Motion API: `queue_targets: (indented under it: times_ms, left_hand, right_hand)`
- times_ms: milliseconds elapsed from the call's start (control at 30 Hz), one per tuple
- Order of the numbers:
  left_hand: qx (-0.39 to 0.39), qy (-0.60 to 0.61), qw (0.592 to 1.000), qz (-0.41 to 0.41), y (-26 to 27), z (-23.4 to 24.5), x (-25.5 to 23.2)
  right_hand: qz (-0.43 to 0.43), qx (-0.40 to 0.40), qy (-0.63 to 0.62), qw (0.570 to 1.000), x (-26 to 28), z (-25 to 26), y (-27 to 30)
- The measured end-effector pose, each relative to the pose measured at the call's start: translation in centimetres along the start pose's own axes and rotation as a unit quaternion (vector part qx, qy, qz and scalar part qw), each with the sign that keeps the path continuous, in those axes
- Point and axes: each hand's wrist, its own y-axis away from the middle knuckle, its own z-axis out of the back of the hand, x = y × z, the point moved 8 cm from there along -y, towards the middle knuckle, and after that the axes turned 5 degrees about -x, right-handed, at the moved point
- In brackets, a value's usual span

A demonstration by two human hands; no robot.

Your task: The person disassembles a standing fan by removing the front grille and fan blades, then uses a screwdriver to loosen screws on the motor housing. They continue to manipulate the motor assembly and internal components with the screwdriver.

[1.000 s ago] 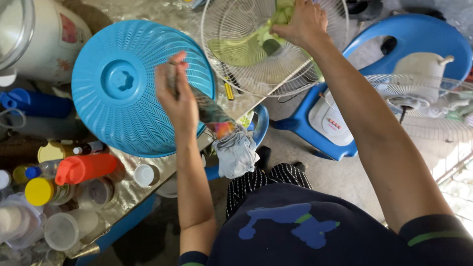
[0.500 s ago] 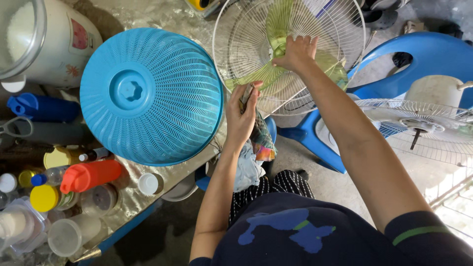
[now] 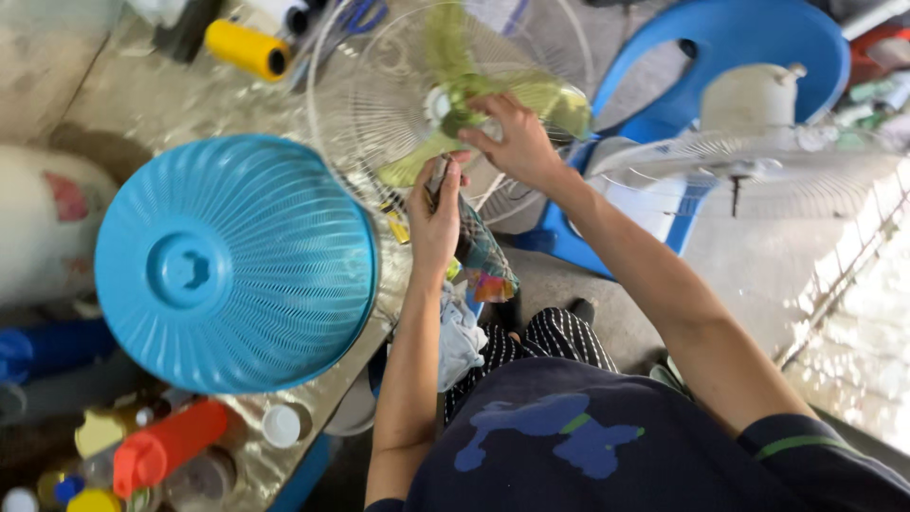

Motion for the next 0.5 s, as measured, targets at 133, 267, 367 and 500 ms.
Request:
queue_targets:
  times_ms: [133,267,367,500]
  left_hand:
    - [0.072,0.018,0.997,0.021,-0.2,-5.6,-0.3]
    - [0.168,0.003,0.984,-0.053,1.0,-13.6,-2.7]
    - [0.219,-0.112,0.963,-0.113,2.8,-18.5,-4.0]
    - [0.217,-0.245,0.876,-0.354,5.7,-24.7,-6.8]
  right_hand:
    - [-0.019,-0.052,-0.142,0.988,0.3,6.3,9.0]
    - [-0.158,-0.115,-0.241,0.951,-4.5,11.0,18.2]
    - [-0.228,-0.223,-0.219,0.922,-10.3,15.0,24.5]
    - [-0.291,-0.368,-0.201,0.860,-19.1,20.9,30.2]
